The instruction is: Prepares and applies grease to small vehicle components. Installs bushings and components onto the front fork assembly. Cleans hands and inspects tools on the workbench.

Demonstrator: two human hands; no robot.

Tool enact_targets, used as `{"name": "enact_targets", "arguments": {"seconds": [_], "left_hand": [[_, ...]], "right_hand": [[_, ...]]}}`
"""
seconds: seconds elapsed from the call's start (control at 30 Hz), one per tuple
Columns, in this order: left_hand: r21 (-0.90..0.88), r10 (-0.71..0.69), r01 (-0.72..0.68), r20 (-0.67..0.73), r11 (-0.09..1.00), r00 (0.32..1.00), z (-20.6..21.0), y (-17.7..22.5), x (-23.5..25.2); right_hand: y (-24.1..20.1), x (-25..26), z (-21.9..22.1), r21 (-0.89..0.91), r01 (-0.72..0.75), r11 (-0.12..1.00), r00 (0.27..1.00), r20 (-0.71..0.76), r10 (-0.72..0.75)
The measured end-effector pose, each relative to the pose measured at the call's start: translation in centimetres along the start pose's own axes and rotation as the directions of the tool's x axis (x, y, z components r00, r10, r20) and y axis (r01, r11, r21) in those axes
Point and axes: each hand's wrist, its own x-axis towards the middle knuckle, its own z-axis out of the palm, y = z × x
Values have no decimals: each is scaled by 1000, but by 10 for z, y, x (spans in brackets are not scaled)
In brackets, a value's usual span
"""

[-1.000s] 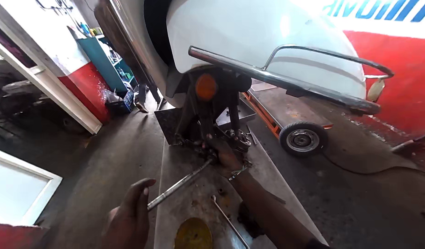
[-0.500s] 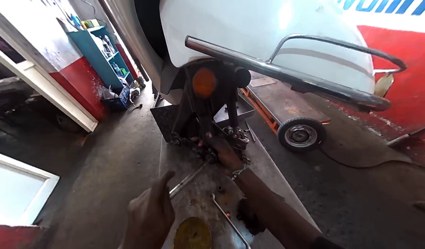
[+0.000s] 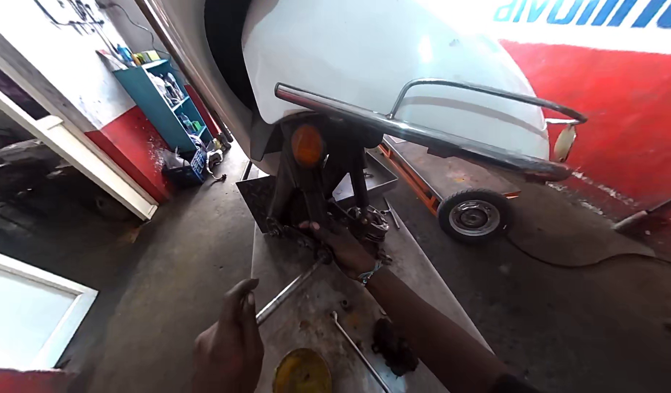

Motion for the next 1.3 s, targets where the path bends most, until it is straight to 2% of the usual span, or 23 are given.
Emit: {"name": "enact_targets", "arguments": {"seconds": [0.1,0.2,0.27,0.33,0.4,0.47,0.53,0.6,0.63,0.67,0.7,0.73,0.77,0.8,0.87,0.93,1.0,1.1,1.23,1.3], "left_hand": [[96,125,-121,-42,988,991,0,0,1],[232,337,-315,-60,920,940,1,-11,3],[253,392,-365,-64,896,918,1,-17,4],[216,360,-336,-83,917,929,1,-18,3],[93,178,-172,-60,981,982,-3,-12,1],[13,-14,14,18,1000,1000,-9,-7,2],[36,-25,24,33,999,999,-10,-7,1],[65,6,-10,55,998,998,-12,-6,-4],[44,-5,2,76,999,997,-14,-5,-7],[9,-30,29,93,1000,995,-15,-6,-9],[-28,-67,71,113,997,991,-16,-7,-9],[-64,-114,124,135,990,984,-18,-8,-10],[-101,-161,176,146,979,976,-20,-7,-11],[-144,-206,226,141,963,968,-24,-7,-14],[-268,-302,309,67,913,951,-31,-5,-30],[-447,-418,359,-38,820,907,-37,-2,-54],[-551,-509,378,-100,744,855,-41,-3,-80],[-619,-638,430,-152,657,755,-46,-5,-119],[-638,-768,509,-215,578,603,-57,-8,-159],[-641,-796,535,-212,551,566,-61,-9,-172]], "right_hand": [[-4,-2,0,25,-16,1000,1000,11,16],[-1,-1,-2,48,-39,998,999,24,38],[2,-1,0,61,-26,998,999,22,24],[1,-1,1,50,-22,998,1000,21,21],[1,-1,2,34,-15,999,1000,17,15],[3,-1,4,45,11,999,1000,-20,-10],[6,-12,9,127,56,990,987,-157,-35],[16,-33,17,215,123,969,913,-408,-25],[25,-54,19,149,88,985,887,-462,-9],[39,-83,19,-40,24,999,913,-405,-38],[54,-114,16,-303,1,953,976,-207,-67],[64,-140,14,-543,65,837,997,61,-38],[67,-155,18,-711,195,676,948,314,57],[69,-161,24,-790,329,517,852,484,198],[72,-151,42,-798,534,280,642,598,479],[85,-133,57,-687,713,138,478,621,622],[98,-118,68,-536,842,56,348,621,702],[105,-107,81,-409,912,22,235,565,791],[115,-102,89,-325,945,25,159,528,834],[117,-104,91,-296,955,28,159,587,794]]}}
